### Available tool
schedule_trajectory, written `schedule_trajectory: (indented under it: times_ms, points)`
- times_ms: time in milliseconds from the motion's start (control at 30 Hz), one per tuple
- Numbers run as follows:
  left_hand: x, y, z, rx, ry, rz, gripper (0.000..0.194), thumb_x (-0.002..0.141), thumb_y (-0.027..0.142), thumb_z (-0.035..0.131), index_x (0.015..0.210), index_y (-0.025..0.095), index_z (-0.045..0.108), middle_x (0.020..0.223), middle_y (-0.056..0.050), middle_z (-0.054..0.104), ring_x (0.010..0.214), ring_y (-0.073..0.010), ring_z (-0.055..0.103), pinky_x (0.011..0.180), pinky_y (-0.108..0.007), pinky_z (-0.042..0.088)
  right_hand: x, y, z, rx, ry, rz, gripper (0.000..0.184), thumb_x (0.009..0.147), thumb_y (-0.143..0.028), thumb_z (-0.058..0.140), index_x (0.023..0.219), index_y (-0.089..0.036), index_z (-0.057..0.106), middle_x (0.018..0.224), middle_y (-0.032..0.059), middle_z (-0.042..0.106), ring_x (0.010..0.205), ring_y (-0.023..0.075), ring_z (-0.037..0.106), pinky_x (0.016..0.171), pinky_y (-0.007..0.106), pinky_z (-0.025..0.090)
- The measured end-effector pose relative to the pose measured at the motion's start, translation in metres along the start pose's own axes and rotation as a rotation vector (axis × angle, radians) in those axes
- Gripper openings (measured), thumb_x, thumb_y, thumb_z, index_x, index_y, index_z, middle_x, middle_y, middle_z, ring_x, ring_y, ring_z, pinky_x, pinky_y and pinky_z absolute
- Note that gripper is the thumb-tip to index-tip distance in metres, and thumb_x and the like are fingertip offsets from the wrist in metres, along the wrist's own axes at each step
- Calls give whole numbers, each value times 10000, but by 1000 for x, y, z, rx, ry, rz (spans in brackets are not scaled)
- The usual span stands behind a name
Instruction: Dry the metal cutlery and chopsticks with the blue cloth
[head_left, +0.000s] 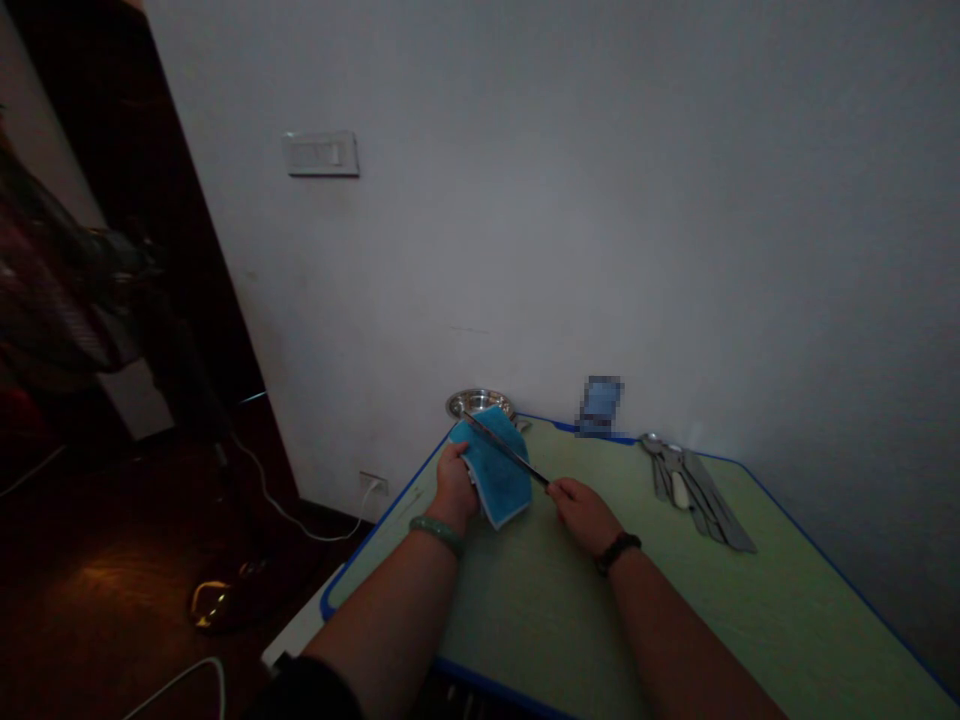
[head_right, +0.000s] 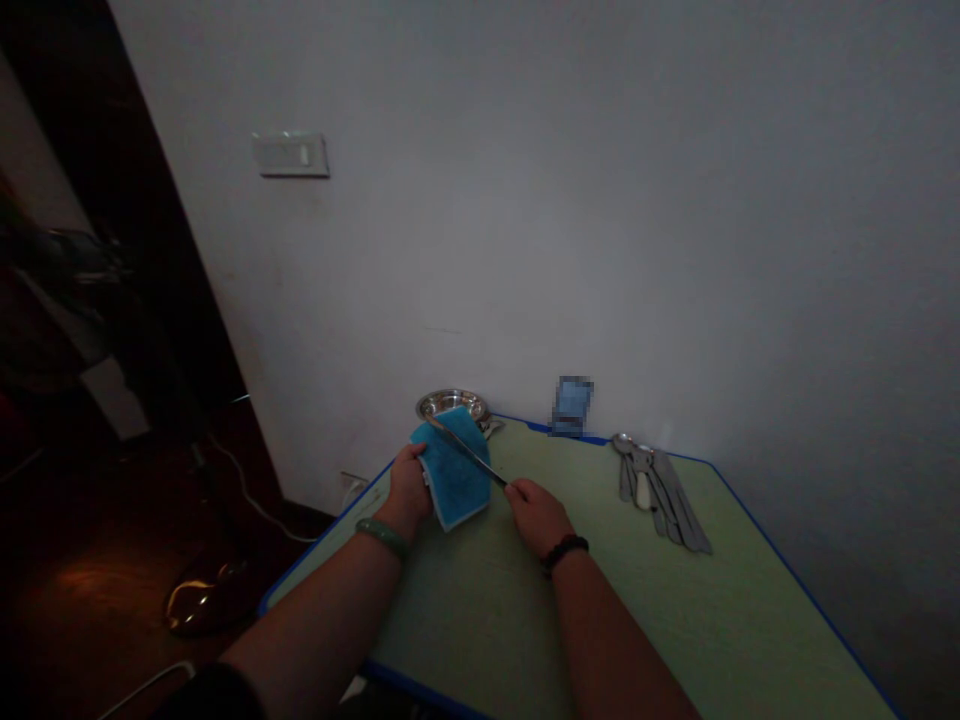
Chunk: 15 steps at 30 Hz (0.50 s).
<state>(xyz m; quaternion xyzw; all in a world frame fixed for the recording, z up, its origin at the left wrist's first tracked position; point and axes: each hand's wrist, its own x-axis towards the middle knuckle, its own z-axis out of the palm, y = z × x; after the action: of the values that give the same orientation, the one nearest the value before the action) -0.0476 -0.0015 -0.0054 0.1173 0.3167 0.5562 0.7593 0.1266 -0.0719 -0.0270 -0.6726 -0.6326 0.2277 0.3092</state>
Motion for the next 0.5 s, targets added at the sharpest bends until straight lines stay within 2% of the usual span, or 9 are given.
schedule_trajectory:
  times_ms: [167,367,500]
  points:
    - [-1,0,1,34,-9,-5,371,688,315,420,892,84,628,618,-110,667,620,-283,649,678,-468,503,2,1,-1,-4,31,12,320,827,-406,340,756,-185,560,691,19,560,662,144,509,577,242,330]
    - [-1,0,1,28,-33,-28,404,694,308,427,942,50,613,612,-121,665,588,-281,643,650,-470,506,1,1,1,42,49,38,300,810,-430,365,920,-204,529,693,-1,541,655,146,514,581,243,351]
    - [-1,0,1,40,-45,-16,433,706,321,402,976,48,603,655,-131,672,638,-293,650,678,-479,500,-1,0,2,49,21,9,260,769,-413,428,927,-216,488,663,-24,523,608,135,502,557,235,347]
